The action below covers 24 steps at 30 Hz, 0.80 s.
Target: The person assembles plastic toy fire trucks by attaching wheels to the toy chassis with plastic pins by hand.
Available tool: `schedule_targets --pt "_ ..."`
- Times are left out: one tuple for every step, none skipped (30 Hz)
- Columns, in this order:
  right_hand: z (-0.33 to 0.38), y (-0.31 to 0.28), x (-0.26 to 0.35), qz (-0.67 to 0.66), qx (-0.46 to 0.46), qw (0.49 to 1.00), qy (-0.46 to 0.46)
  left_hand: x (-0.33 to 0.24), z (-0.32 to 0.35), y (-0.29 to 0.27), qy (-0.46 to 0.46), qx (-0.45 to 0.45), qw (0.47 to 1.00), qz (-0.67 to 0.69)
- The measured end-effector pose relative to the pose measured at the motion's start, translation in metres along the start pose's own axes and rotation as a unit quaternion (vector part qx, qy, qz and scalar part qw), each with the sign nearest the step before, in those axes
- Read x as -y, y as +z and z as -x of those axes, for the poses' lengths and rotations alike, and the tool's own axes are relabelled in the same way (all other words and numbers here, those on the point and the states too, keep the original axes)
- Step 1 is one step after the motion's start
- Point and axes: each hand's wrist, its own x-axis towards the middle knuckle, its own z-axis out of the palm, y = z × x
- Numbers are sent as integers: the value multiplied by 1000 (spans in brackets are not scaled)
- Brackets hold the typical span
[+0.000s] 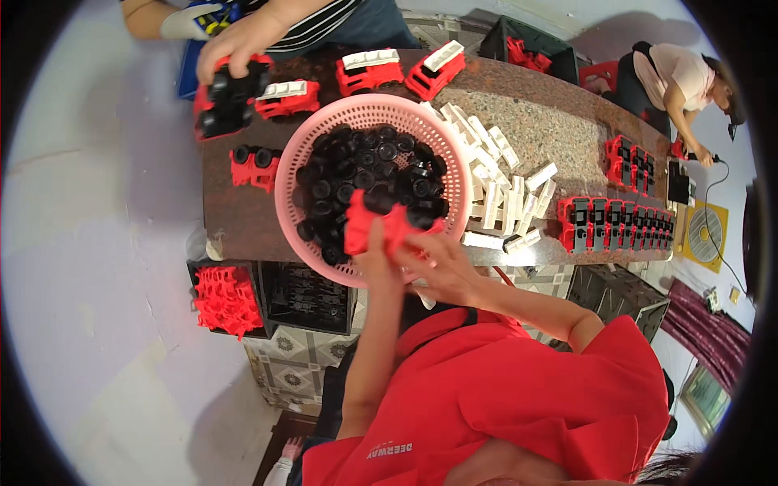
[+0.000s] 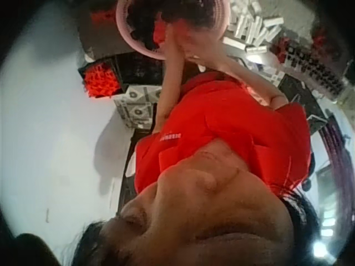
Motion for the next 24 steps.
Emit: schedule_targets --pt "-2 8 -3 -5 3 1000 -7 -4 -6 -31 -32 -10 999 31" --pt "-4 20 -14 -69 156 985 2 -8 -6 -61 -63 -19 996 63" --pt "-6 34 -27 -126 305 944 16 -12 -6 -86 -42 -1 996 80" --pt "-14 54 -45 -109 240 963 56 -15 -2 -103 -21 16 995 98" --pt "-27 77 -66 -89 173 976 97 -20 3 -113 -6 42 996 79" --pt "-42 104 -79 -22 59 995 83 -23 10 -119 -2 37 996 81" --pt "-58 124 -94 44 101 987 114 -26 14 -122 -25 54 992 112" --pt "-64 145 -115 82 121 980 138 -31 17 -123 -49 74 986 142" --pt "-66 159 -128 106 184 963 164 -34 17 -123 -44 71 986 144" --pt "-63 170 -151 113 237 951 164 -36 16 -115 -50 82 983 154" --pt "-62 176 -150 109 223 958 146 -40 17 -119 -50 80 982 165" --pt "-63 176 -147 108 208 964 129 -44 15 -120 -45 74 982 169" --pt "-62 173 -147 106 211 964 124 -48 12 -120 -20 81 988 129" --pt "-63 165 -146 49 208 961 178 -50 10 -118 2 87 992 90" --pt "-69 155 -140 -9 203 951 233 -53 10 -116 3 79 993 91" --pt "-75 146 -133 -8 206 951 231 -55 7 -115 4 76 993 95" --pt "-82 130 -114 -127 186 935 273 -56 5 -117 0 68 993 93" --pt "-89 110 -95 -242 158 904 314 -58 4 -117 -6 64 994 91" --pt "-96 93 -75 -240 160 905 313 -60 3 -113 -6 64 994 93" --pt "-100 74 -54 -342 175 866 321 -61 3 -108 -4 72 994 76" --pt "-102 61 -36 -442 187 816 324 -63 3 -104 0 79 995 58" --pt "-101 54 -24 -455 198 819 289 -64 4 -99 -2 82 995 57" --pt "-97 55 -20 -450 214 821 278 -66 4 -94 -8 85 995 56" --pt "-95 56 -17 -446 230 823 266 -66 4 -91 -14 86 995 55"
